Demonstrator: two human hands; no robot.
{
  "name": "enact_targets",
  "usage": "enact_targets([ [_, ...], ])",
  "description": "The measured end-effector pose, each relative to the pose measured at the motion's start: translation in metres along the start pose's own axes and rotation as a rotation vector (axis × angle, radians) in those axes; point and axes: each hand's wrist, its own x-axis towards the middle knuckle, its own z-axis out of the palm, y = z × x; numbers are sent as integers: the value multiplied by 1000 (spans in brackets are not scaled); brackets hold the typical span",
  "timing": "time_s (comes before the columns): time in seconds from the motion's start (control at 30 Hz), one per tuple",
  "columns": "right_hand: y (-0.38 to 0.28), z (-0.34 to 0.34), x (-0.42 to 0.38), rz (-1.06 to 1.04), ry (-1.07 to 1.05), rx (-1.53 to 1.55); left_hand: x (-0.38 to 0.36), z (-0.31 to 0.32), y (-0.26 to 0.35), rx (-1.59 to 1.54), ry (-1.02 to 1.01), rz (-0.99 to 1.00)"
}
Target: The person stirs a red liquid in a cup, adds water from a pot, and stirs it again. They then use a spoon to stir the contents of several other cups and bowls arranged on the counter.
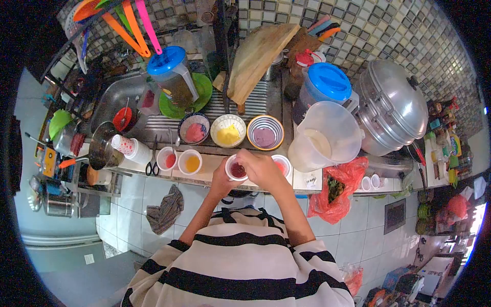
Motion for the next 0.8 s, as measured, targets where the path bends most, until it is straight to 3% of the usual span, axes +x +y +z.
enact_targets([
  [0.23, 0, 4, -5, -21, -68, 88, 0, 0, -1, -31, 1, 10],
  [0.3, -3, 4, -3, -116, 89, -14, -1, 1, -2, -37, 4, 4],
  [0.53, -24, -13, -15, -160, 163, 58, -11, -4, 5, -145, 1, 0],
  [0.6, -35, -21, -21, -286, 369, 68, -16, -10, 18, -103, -10, -23],
  [0.8, -66, -36, -52, -480, 517, 88, -32, -26, 35, -142, -41, 10],
])
